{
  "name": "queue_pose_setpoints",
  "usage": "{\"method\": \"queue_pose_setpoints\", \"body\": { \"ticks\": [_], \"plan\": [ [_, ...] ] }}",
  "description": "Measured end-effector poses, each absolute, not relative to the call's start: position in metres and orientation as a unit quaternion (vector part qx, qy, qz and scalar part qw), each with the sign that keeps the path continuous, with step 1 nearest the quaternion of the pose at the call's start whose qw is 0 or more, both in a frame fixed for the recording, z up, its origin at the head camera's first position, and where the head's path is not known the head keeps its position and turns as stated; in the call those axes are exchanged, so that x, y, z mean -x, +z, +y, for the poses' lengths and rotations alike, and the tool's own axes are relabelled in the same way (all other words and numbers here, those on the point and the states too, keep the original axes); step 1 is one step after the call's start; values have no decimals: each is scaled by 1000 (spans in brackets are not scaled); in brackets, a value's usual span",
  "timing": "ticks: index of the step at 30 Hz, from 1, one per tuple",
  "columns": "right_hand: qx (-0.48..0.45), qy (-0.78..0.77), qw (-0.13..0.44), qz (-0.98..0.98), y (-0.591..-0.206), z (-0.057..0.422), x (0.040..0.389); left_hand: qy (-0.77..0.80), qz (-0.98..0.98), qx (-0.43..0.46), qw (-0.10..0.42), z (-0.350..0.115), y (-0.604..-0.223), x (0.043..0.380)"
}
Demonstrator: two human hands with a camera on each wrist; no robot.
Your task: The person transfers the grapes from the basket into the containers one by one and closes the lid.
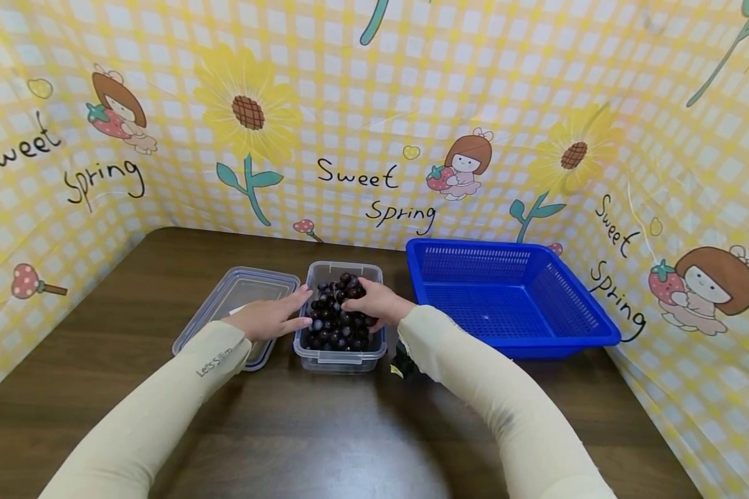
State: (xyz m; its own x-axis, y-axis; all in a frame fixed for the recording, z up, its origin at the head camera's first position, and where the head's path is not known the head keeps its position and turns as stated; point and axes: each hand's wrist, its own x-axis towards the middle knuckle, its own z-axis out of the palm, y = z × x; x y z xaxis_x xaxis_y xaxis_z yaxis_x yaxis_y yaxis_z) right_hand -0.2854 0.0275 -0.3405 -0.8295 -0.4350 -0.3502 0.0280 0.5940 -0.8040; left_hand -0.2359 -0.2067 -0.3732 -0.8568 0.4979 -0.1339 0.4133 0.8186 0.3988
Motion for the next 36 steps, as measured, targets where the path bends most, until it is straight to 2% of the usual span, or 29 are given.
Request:
{"method": "queue_pose_setpoints", "body": {
  "ticks": [10, 21, 30, 33, 36],
  "plan": [
    [131, -365, 292, 874, -329, 33, 288, 181, 946, -241, 118, -207, -372, 235],
    [177, -277, 203, 922, -314, 34, 289, 128, 956, -241, 111, -205, -362, 236],
    [182, -269, 101, 940, -310, 22, 295, 91, 975, -191, 61, -229, -341, 236],
    [197, -267, 90, 939, -312, 9, 292, 82, 983, -155, 55, -244, -337, 230],
    [225, -267, 104, 931, -314, -4, 285, 71, 989, -120, 55, -260, -335, 224]
  ]
}}
